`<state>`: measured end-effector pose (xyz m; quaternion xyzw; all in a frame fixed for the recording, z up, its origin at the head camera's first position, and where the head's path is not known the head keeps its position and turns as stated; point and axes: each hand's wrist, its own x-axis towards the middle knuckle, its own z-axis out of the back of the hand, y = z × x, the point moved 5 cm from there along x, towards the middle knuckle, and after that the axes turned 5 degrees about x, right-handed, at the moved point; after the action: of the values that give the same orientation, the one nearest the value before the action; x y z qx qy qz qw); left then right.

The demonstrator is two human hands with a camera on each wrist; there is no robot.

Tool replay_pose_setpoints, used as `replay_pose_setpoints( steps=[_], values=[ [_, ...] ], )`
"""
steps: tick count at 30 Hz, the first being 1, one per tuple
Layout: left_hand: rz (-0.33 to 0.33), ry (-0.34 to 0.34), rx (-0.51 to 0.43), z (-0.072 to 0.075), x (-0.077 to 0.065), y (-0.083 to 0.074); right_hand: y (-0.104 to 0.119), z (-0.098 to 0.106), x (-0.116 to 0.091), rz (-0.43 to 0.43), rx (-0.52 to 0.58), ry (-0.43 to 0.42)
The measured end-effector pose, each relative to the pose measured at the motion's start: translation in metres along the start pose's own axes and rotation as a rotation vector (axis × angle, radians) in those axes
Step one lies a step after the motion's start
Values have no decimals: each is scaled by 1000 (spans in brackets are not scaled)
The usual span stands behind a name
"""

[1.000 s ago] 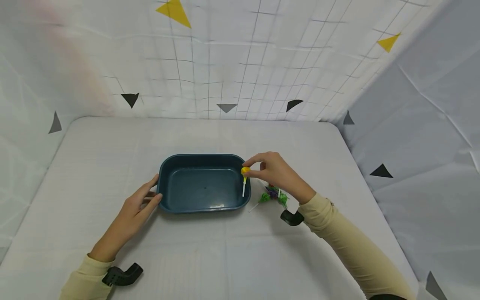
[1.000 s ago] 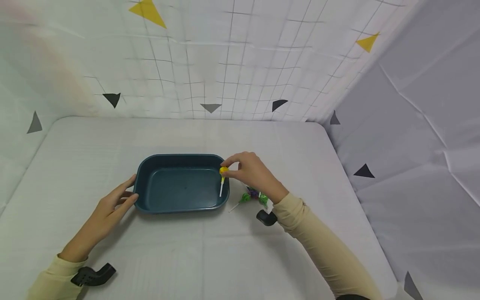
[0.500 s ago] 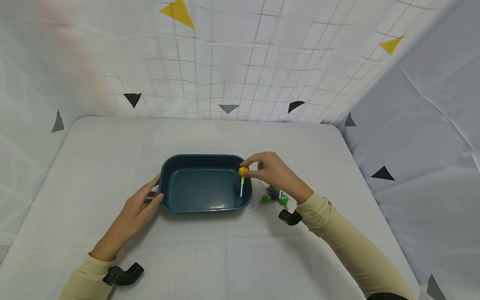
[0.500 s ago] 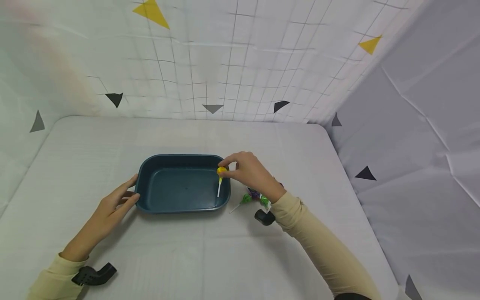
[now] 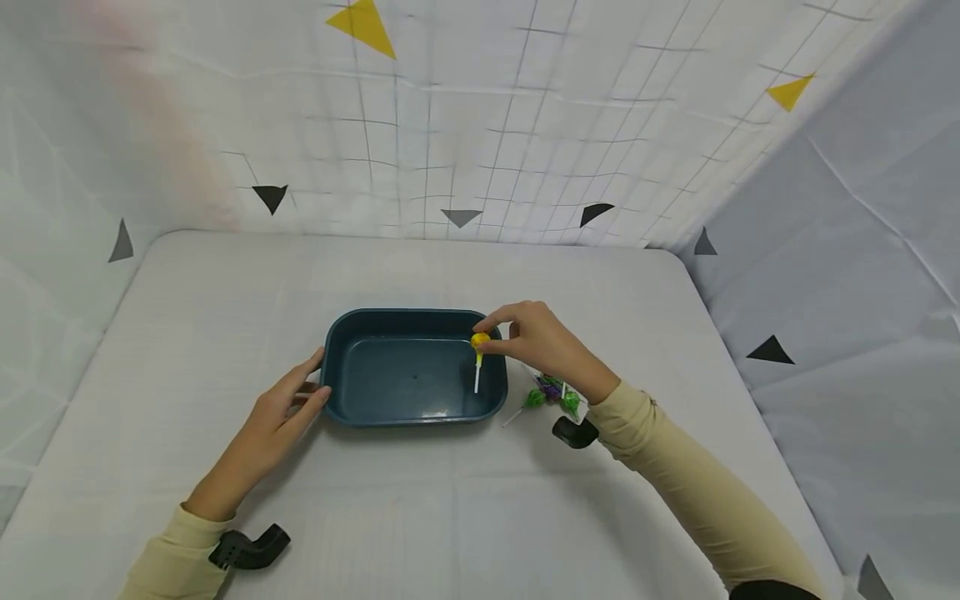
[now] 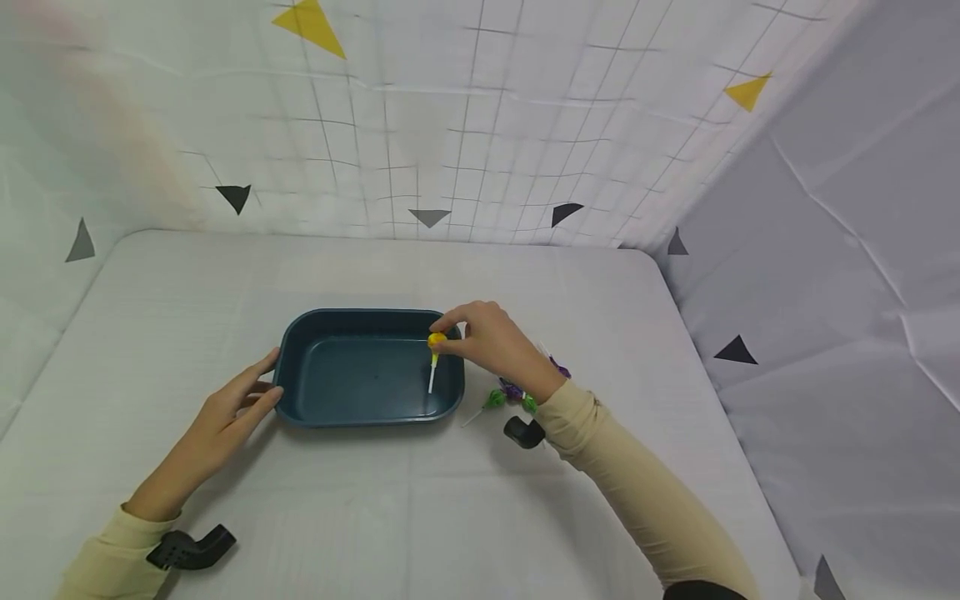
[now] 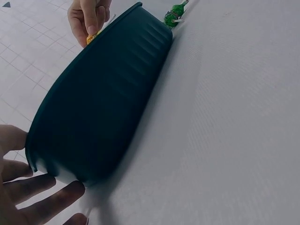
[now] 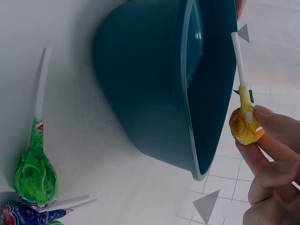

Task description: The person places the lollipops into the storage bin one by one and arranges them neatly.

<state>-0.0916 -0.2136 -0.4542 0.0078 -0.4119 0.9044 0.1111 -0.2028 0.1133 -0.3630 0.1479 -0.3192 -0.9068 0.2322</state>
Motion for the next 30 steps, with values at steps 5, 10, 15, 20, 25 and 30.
replay_pose_setpoints(
  steps=[5,10,15,20,25,30],
  values=[
    [1,3,-3,0,0,0,2,-2,2,3,11,8],
    [-5,1,-8,0,0,0,2,-5,5,32,15,8],
    [-2,0,-3,0,0,1,4,-6,8,49,26,17],
    [-3,-1,-3,0,0,1,8,-6,10,50,26,20],
    [1,4,-15,0,-1,-1,10,-7,12,45,27,25],
    [6,7,-26,1,-2,-3,11,-9,14,49,31,27]
  ],
)
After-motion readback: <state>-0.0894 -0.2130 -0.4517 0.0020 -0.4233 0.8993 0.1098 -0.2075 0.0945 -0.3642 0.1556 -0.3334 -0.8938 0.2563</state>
